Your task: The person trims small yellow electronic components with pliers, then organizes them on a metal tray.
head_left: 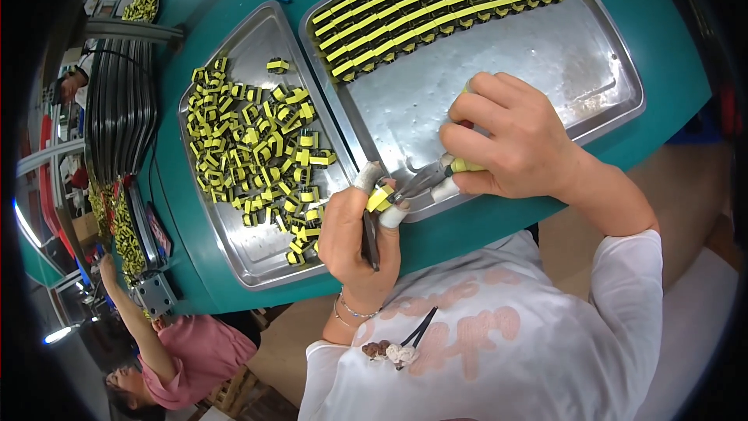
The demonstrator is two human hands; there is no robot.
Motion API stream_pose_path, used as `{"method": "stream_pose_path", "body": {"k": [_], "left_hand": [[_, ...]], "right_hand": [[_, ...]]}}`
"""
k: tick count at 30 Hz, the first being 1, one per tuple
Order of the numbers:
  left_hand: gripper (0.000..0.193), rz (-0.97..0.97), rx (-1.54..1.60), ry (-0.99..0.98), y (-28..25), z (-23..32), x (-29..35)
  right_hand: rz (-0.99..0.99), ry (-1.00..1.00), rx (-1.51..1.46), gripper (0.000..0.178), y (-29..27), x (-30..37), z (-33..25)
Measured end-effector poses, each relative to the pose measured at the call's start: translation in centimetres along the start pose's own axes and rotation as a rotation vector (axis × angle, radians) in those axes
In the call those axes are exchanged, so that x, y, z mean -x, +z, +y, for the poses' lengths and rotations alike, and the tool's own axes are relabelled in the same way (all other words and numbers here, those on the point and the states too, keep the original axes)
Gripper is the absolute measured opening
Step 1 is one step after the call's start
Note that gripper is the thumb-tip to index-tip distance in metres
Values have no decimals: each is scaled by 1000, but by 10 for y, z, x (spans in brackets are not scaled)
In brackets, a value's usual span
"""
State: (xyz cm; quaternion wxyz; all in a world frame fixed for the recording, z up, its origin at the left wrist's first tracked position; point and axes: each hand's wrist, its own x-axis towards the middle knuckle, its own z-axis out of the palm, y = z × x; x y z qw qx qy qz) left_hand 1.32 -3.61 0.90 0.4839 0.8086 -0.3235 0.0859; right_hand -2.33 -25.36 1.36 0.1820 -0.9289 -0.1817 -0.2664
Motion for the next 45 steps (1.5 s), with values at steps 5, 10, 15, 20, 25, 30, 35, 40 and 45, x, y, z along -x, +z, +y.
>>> {"method": "stream_pose_path", "body": {"k": [5,10,15,20,25,30,35,40,45], "left_hand": [[41,35,45,38,1,-2,2],[41,35,-5,74,-1,2,-3],[39,34,-34,89,-1,-1,1],[35,-64,-85,85,-8,-1,-1],[37,-70,-65,84,-7,-2,-4],[38,-48,-68,86,-6,-2,-5],[38,-29,-83,124,-5,-5,-2],[39,-55,-110,124,-7,-2,-3],[36,-45,-97,90,-6,-2,-2]], "right_hand": [[50,91,1,37,-2,-2,-2],[49,56,38,46,-4,-2,-3],[48,-9,35,54,5,3,1],[11,-18,36,54,6,5,0],[-49,19,25,52,8,7,-2],[13,80,-46,40,8,-3,-1],[13,84,-74,38,8,-2,1],[-7,41,-80,38,5,-1,3],[-43,6,-43,46,8,3,2]]}}
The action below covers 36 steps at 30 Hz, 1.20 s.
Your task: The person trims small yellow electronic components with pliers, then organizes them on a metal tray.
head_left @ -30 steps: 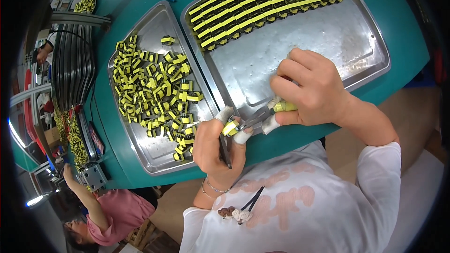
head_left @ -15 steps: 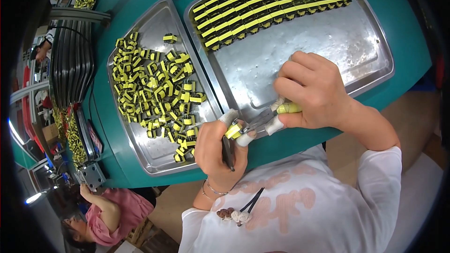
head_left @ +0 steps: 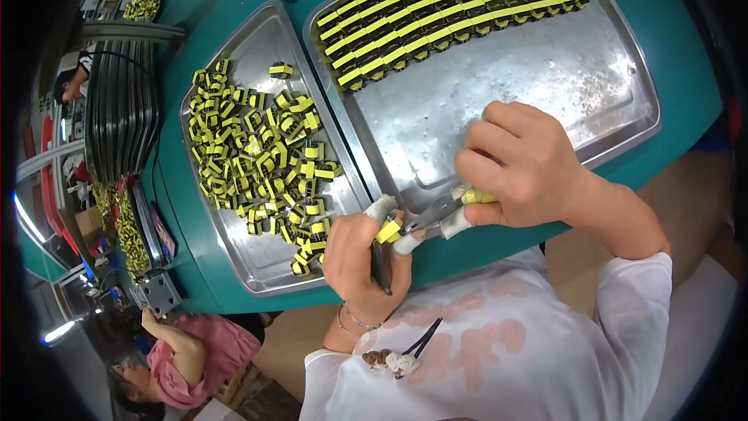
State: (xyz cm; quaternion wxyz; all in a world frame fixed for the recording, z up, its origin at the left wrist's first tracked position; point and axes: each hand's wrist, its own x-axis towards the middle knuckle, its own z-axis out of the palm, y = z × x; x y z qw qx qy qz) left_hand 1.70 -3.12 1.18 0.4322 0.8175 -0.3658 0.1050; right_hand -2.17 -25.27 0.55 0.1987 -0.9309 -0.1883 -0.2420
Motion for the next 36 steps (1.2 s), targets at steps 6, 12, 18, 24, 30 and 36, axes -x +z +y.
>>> {"method": "stream_pose_path", "body": {"k": [6,12,18,24,30,36], "left_hand": [[34,-39,-67,-18,0,2,-2],[33,-31,-59,-25,-2,-2,1],[35,50,357,-296,-4,2,10],[42,123,710,-571,-16,11,8],[51,81,994,-681,-29,6,17],[47,26,1169,-749,-38,8,20]], "right_hand": [[-48,41,4,44,5,6,0],[34,50,-42,31,2,-9,3],[38,118,-122,27,-11,-10,-1],[-93,238,-207,24,-36,-12,-20],[-218,272,-381,24,-23,3,-51],[-48,276,-352,25,-1,1,-65]]}}
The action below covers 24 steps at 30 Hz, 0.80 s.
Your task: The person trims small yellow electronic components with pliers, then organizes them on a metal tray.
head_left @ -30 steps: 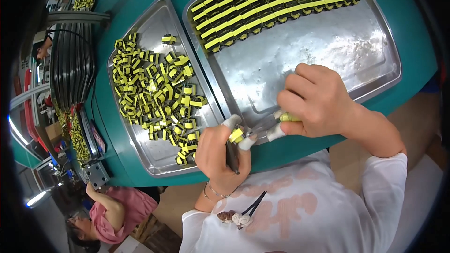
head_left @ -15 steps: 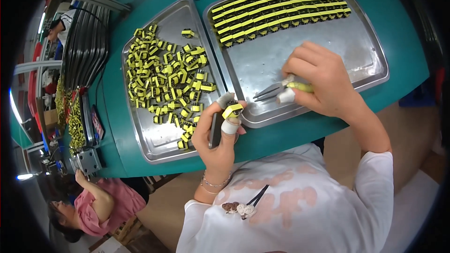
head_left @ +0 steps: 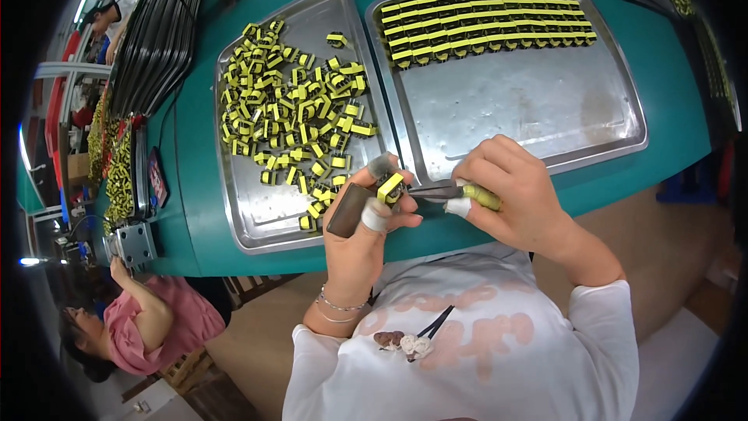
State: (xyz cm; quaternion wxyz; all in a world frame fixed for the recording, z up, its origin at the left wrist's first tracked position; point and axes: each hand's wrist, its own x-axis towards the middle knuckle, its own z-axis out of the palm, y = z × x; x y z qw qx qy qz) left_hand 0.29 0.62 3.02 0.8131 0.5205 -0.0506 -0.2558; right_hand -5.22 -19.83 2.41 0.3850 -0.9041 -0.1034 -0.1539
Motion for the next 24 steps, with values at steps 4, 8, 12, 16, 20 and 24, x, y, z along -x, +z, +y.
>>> {"method": "stream_pose_path", "body": {"k": [4,8,12,16,20,24], "left_hand": [[44,-3,29,-18,-1,-1,3],[44,-9,54,8,0,-7,4],[40,30,7,-13,4,-4,3],[36,-39,-1,-8,-4,-8,4],[34,-33,-134,53,-2,-13,3],[32,-23,-156,35,5,-6,3]], "right_hand": [[58,3,-7,28,6,-2,-3],[59,-8,-18,27,7,-3,-4],[63,-31,8,26,8,-1,-1],[41,-93,110,24,5,2,3],[16,-146,283,25,2,3,8],[50,-124,259,25,-1,0,7]]}}
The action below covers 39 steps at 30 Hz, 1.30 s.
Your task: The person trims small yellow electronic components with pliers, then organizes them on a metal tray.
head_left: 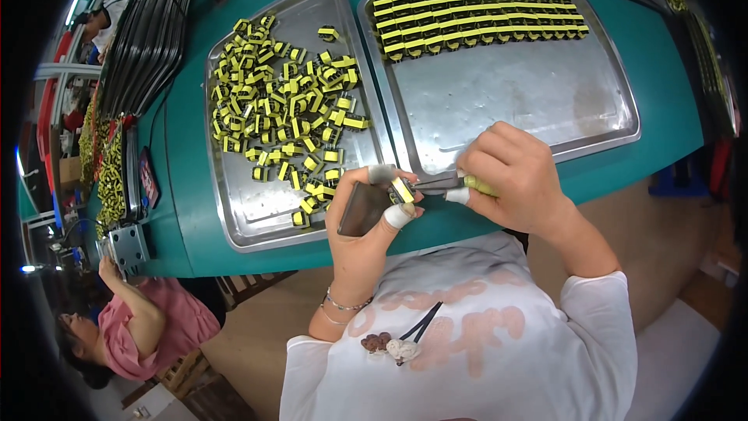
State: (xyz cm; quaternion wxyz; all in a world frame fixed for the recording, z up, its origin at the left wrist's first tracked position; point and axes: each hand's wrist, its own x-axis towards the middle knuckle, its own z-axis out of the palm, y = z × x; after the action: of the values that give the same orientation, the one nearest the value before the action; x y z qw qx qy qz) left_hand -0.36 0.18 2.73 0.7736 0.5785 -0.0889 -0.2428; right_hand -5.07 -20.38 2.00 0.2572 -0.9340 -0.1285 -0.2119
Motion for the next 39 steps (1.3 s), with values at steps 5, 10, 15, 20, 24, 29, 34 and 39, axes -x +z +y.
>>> {"method": "stream_pose_path", "body": {"k": [5,10,15,20,24,29,34,39], "left_hand": [[35,-2,47,66,4,-6,-4],[47,-13,-13,151,3,-16,-2],[61,89,-373,336,5,-22,-1],[74,81,-465,365,10,-26,3],[77,87,-483,392,10,-30,4],[62,19,-587,507,8,-25,-2],[60,26,-596,562,6,-27,-2],[58,-63,-671,571,5,-30,-3]], "right_hand": [[60,154,-207,26,1,2,-1],[46,208,-278,27,8,3,-8],[57,161,-291,30,13,-1,-14],[80,160,-281,34,19,-3,-17],[73,143,-246,36,21,-3,-15],[80,114,-193,36,19,-5,-12],[69,97,-143,35,19,-2,-6],[109,49,-120,33,25,-1,-3]]}}
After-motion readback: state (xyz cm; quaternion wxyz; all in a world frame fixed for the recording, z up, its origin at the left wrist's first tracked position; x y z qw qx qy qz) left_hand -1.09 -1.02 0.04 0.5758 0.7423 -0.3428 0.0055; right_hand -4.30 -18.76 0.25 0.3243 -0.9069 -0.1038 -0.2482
